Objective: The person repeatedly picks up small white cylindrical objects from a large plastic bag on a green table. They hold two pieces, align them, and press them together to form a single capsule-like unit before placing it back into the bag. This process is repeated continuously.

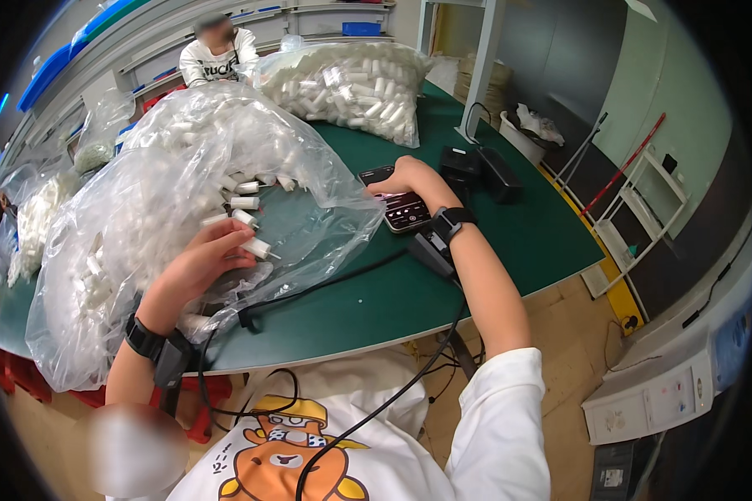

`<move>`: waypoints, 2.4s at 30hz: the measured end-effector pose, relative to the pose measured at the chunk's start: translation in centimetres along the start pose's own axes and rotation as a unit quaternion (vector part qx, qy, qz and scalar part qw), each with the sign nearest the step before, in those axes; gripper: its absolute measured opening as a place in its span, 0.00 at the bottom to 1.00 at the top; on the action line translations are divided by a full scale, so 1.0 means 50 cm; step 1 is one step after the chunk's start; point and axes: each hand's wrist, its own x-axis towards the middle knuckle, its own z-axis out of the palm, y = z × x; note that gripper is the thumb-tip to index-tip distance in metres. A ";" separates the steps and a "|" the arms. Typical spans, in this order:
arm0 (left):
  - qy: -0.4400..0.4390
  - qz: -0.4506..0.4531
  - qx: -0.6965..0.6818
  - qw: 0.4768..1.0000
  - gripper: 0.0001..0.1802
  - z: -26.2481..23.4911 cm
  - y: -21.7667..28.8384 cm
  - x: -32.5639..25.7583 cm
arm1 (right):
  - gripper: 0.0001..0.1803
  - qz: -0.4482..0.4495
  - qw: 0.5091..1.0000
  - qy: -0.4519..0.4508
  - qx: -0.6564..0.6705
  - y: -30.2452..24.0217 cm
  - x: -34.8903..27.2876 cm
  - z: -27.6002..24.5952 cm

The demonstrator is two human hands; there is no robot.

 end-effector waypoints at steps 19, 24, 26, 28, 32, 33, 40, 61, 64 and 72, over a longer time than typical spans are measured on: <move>-0.001 0.002 0.005 1.000 0.11 -0.010 -0.010 0.011 | 0.48 0.007 0.998 -0.063 0.023 0.004 0.002 -0.019; -0.010 0.004 0.001 1.000 0.12 -0.013 -0.014 0.012 | 0.49 0.037 0.992 -0.050 0.110 0.029 0.008 -0.023; -0.007 0.001 0.001 1.000 0.12 -0.012 -0.013 0.010 | 0.48 0.041 0.991 -0.041 0.121 0.027 0.002 -0.028; -0.009 0.004 0.003 1.000 0.12 -0.012 -0.012 0.010 | 0.48 0.046 0.992 -0.029 0.111 0.023 -0.010 -0.037; -0.007 0.009 0.005 1.000 0.12 -0.010 -0.011 0.009 | 0.49 0.040 0.997 -0.050 0.038 0.016 -0.026 -0.044; -0.005 0.007 0.005 1.000 0.12 -0.010 -0.011 0.009 | 0.49 0.037 0.998 -0.053 0.023 0.010 -0.034 -0.045; -0.006 0.009 0.009 1.000 0.12 -0.009 -0.011 0.008 | 0.49 0.072 0.985 -0.115 -0.106 -0.032 -0.057 -0.033; -0.006 0.015 0.002 1.000 0.10 -0.006 -0.009 0.007 | 0.43 0.046 0.998 -0.049 0.021 -0.009 -0.057 -0.051; -0.004 0.012 0.005 1.000 0.10 -0.006 -0.010 0.009 | 0.45 0.026 0.996 -0.003 0.086 -0.001 -0.054 -0.044; -0.003 0.012 0.008 1.000 0.10 -0.004 -0.007 0.007 | 0.39 -0.015 0.995 -0.036 0.088 -0.023 -0.060 -0.034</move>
